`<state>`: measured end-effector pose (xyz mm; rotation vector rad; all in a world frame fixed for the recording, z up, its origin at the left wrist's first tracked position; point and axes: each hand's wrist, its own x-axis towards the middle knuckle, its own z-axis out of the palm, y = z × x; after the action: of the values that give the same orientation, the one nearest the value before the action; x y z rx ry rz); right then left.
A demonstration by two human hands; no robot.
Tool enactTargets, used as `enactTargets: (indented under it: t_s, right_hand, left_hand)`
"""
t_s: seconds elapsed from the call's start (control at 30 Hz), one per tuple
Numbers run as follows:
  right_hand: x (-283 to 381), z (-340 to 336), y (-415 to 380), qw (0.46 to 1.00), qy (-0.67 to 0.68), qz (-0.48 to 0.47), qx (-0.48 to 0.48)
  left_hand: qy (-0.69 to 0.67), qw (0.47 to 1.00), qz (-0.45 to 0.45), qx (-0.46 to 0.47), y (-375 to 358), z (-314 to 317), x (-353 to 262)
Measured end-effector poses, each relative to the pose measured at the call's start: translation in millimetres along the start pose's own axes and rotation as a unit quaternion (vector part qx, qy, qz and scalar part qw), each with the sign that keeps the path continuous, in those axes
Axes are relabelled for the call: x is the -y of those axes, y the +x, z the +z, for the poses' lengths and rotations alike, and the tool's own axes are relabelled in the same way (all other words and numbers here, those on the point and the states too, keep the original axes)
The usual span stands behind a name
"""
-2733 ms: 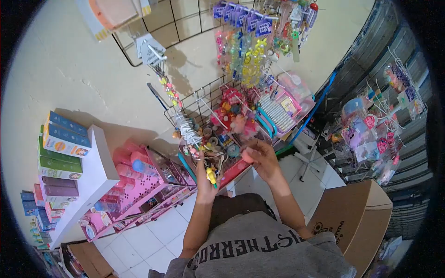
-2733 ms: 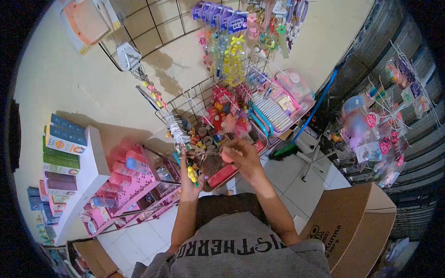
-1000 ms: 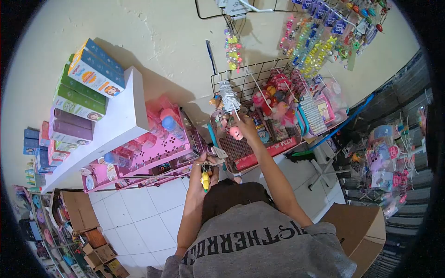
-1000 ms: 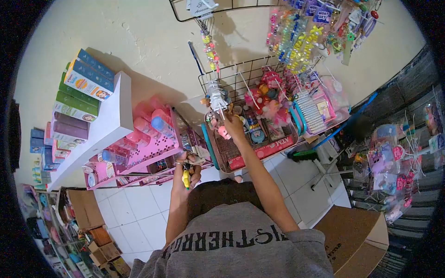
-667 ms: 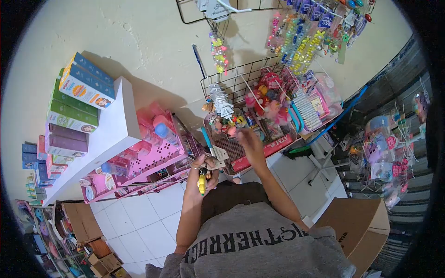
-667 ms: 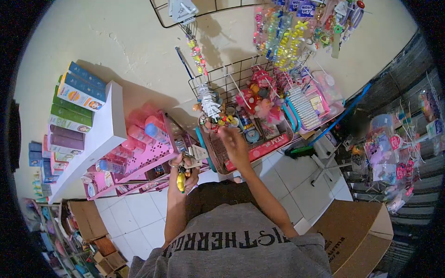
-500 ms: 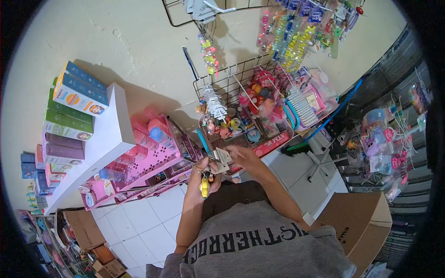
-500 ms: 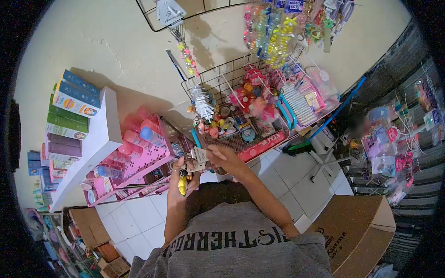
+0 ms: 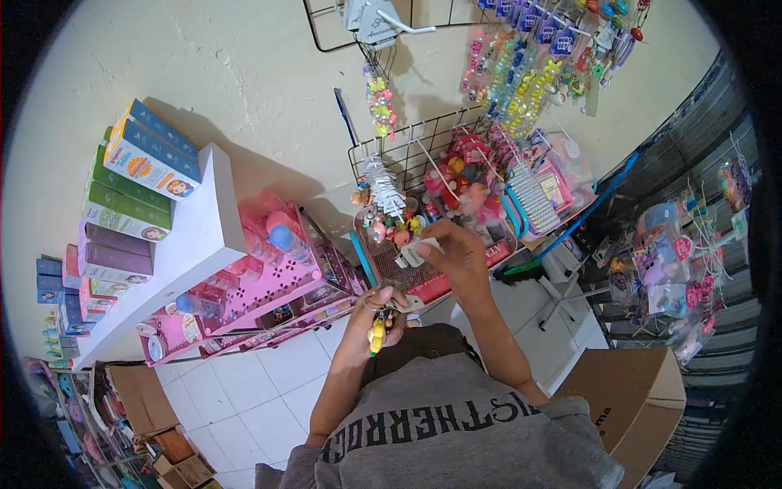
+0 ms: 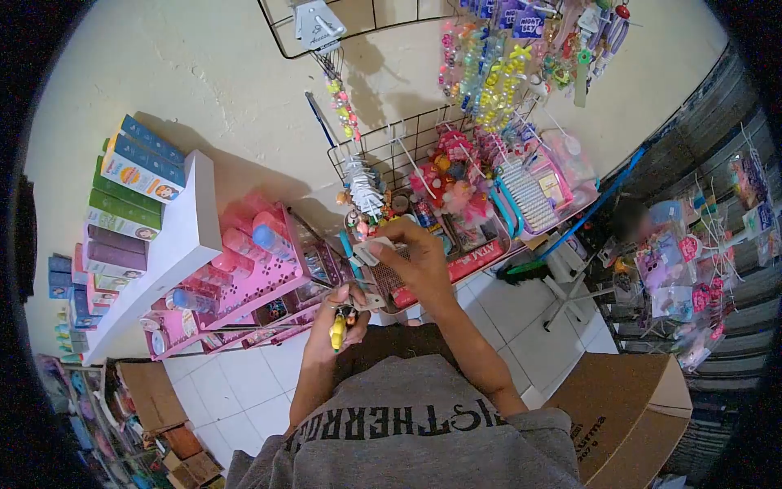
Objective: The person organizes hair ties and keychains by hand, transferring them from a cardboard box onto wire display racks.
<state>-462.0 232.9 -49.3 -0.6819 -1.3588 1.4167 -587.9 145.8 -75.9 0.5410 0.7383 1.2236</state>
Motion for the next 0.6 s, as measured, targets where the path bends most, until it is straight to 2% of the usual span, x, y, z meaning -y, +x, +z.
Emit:
enactTargets:
  t_s: [0.1, 0.2, 0.23, 0.33, 0.43, 0.5, 0.6]
  right_hand:
    - [3.6, 3.5, 5.5, 0.999, -0.003, -0.041, 0.004]
    - [9.9, 9.9, 9.1, 0.998, -0.015, -0.058, 0.005]
    - [14.1, 13.1, 10.0, 0.998, -0.015, -0.057, 0.006]
    - [21.7, 16.7, 12.7, 0.999, 0.006, -0.05, -0.002]
    - [26.8, 10.7, 18.3, 0.996, 0.036, -0.071, -0.045]
    - [40.9, 3.8, 26.3, 0.984, 0.088, -0.142, -0.062]
    - [34.0, -16.6, 31.4, 0.984, 0.029, -0.152, -0.088]
  left_hand:
    - [-0.04, 0.998, -0.022, 0.047, 0.2, 1.3, 2.0]
    - [0.008, 0.995, -0.05, 0.082, 2.0, 2.7, 2.9]
    - [-0.021, 0.993, -0.065, 0.093, 1.7, 4.2, 3.3]
    - [0.038, 0.991, -0.088, 0.096, 2.2, 6.6, 9.3]
    - [0.017, 0.99, -0.111, 0.089, 6.3, 1.9, 24.2]
    - [-0.001, 0.988, -0.139, 0.063, 9.4, -3.0, 33.2]
    - [0.001, 0.988, -0.139, 0.066, 13.7, -18.5, 38.9]
